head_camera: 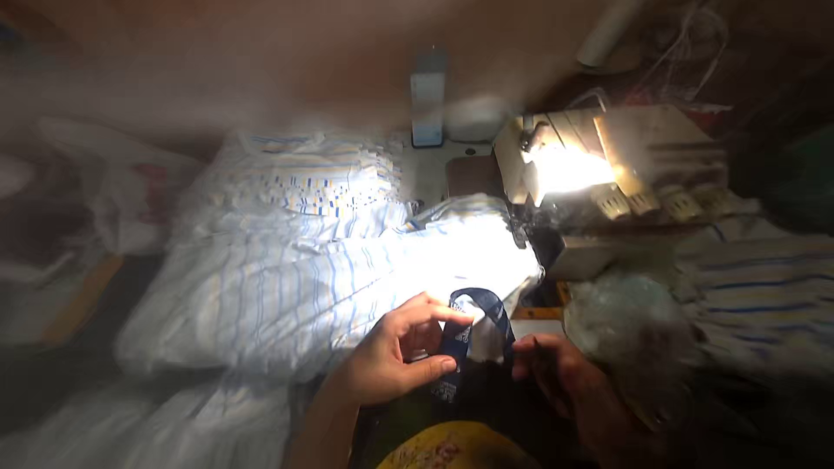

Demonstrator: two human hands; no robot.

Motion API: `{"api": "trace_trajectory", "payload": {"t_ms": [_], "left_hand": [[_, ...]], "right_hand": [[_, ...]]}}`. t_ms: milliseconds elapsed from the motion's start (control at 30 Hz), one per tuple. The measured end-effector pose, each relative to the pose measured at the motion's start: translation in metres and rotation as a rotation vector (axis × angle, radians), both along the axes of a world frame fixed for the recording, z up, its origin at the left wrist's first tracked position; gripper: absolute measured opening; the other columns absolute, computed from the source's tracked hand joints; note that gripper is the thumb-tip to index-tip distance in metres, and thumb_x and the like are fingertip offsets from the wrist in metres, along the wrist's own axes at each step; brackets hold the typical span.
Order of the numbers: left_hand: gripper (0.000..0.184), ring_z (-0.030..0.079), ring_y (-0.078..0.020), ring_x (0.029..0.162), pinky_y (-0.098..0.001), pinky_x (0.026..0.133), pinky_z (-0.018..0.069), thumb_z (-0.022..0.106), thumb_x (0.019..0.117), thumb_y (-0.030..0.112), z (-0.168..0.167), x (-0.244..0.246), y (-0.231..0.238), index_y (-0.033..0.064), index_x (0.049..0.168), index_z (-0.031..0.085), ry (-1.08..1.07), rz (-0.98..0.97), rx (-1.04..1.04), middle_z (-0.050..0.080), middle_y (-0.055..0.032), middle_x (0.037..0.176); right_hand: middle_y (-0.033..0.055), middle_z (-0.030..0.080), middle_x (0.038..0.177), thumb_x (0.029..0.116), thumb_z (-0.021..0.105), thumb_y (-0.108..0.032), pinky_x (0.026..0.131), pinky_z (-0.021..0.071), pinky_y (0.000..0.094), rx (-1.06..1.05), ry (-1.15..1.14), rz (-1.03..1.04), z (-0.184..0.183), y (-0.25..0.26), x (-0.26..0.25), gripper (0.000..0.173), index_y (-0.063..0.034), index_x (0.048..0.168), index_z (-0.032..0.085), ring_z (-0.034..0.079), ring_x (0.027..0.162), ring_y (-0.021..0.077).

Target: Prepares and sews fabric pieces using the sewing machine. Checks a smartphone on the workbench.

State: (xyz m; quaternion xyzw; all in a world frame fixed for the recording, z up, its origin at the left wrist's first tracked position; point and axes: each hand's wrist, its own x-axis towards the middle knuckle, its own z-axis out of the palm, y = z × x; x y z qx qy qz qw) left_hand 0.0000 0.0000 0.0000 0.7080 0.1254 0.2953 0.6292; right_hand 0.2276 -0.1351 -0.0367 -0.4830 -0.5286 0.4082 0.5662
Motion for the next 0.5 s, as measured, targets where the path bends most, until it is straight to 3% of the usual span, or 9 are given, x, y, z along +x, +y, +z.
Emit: {"api": "trace_trajectory", "payload": {"t_ms": [100, 267, 500], "left_hand": [[0.046, 0.06, 0.0044, 0.091, -0.0116, 0.078, 0.0541, 0.072, 0.0896, 0.004, 0.009, -0.004, -0.007, -0.0022, 0.134, 0.06, 0.075, -0.064, 0.051, 0.058, -0.0029, 0.119], [0.051, 0.054, 0.0073, 0.085, -0.0071, 0.072, 0.0478, 0.071, 0.0892, 0.004, 0.013, -0.009, -0.015, -0.0046, 0.137, 0.057, 0.108, -0.195, 0.128, 0.057, -0.0082, 0.125], [0.053, 0.047, 0.0072, 0.077, -0.0056, 0.063, 0.0396, 0.07, 0.0865, 0.001, 0.016, -0.01, -0.017, -0.0063, 0.137, 0.056, 0.116, -0.316, 0.177, 0.056, -0.0116, 0.123]], "right_hand": [[-0.0114, 0.061, 0.079, 0.1102, 0.038, -0.037, 0.061, 0.0419, 0.007, -0.051, 0.091, 0.234, -0.003, -0.011, -0.014, 0.044, -0.0032, 0.111, 0.067, 0.05, 0.068, -0.0128], [-0.0171, 0.057, 0.073, 0.1084, 0.046, -0.035, 0.051, 0.0326, 0.0057, -0.191, 0.321, 0.505, -0.007, -0.015, -0.024, 0.032, -0.0133, 0.106, 0.069, 0.042, 0.059, -0.013], [-0.0175, 0.058, 0.072, 0.1065, 0.051, -0.031, 0.049, 0.0317, 0.0054, -0.254, 0.391, 0.574, 0.001, -0.012, -0.032, 0.024, -0.0163, 0.098, 0.068, 0.042, 0.056, -0.013]]}}
